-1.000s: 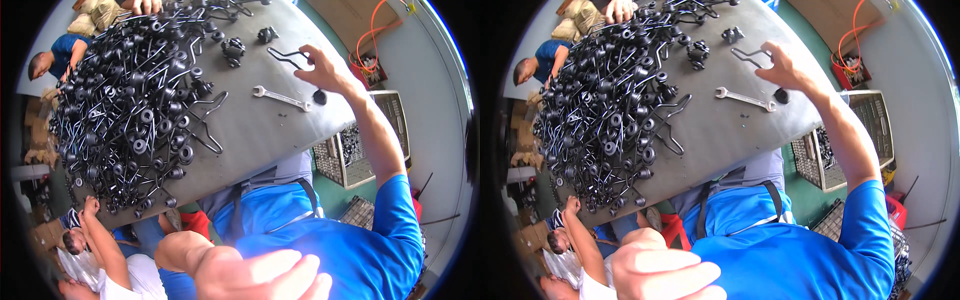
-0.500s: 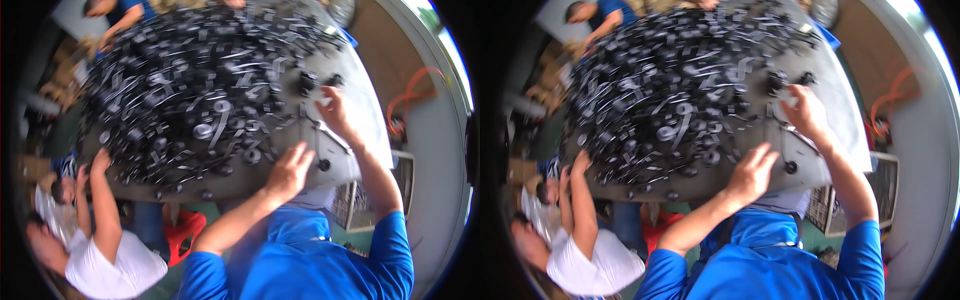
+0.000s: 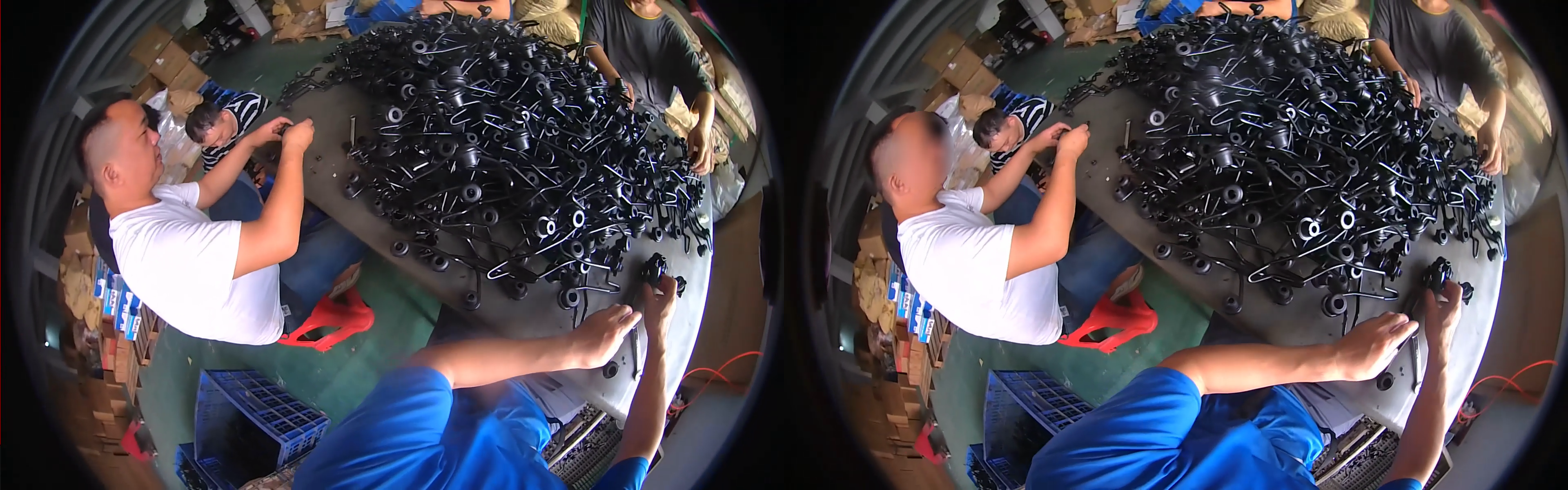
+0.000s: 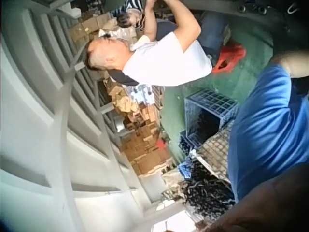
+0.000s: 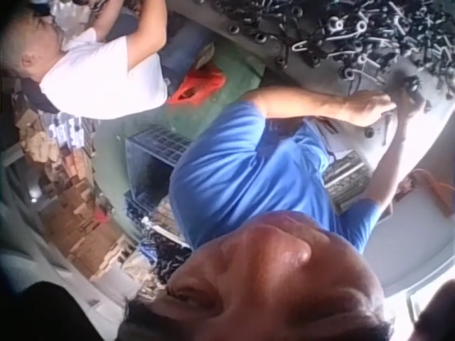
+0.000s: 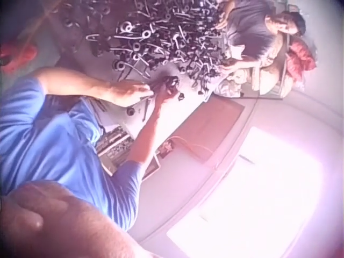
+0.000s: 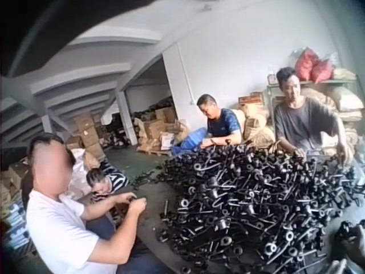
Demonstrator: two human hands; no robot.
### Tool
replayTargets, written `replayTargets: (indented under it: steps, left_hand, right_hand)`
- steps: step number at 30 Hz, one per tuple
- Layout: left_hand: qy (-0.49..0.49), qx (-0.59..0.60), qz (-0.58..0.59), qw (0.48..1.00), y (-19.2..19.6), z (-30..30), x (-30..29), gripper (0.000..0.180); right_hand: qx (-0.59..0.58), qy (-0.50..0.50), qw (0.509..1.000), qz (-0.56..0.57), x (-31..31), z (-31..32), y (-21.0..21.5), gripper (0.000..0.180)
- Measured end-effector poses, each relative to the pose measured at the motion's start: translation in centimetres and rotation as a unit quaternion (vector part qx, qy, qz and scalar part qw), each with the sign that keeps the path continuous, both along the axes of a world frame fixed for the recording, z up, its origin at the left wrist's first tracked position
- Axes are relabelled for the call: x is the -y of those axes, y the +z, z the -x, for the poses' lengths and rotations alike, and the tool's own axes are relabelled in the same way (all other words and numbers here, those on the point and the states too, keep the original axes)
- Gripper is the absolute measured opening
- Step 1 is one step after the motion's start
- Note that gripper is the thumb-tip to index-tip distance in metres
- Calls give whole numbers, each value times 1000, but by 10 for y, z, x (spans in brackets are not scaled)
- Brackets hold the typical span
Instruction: The recorder is assembling small black metal components at a workbench in a factory setting.
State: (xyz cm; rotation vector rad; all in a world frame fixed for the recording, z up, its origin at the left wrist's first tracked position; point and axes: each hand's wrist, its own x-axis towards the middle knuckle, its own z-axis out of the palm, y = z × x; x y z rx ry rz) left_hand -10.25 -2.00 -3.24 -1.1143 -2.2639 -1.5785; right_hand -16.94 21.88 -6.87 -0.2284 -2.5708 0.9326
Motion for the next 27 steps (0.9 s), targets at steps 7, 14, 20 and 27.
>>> replayTargets:
  steps: [7, 14, 20, 27]
  left_hand:
    - [-3, 15, -71, 997, 7, 27, -52, 53]
    - [65, 25, -63, 996, 13, 73, -49, 51]
    - [74, 5, 55, 996, 11, 101, -74, 62]
    - [84, 38, 226, 970, -5, 119, -104, 43]
  right_hand:
    - [-28, -41, 998, -26, -25, -23, -3, 38]
    - [37, 70, 996, -46, 26, -120, 45, 17]
    - [12, -20, 997, -67, -1, -139, 43, 7]
    - [-36, -137, 984, -109, -28, -138, 43, 12]
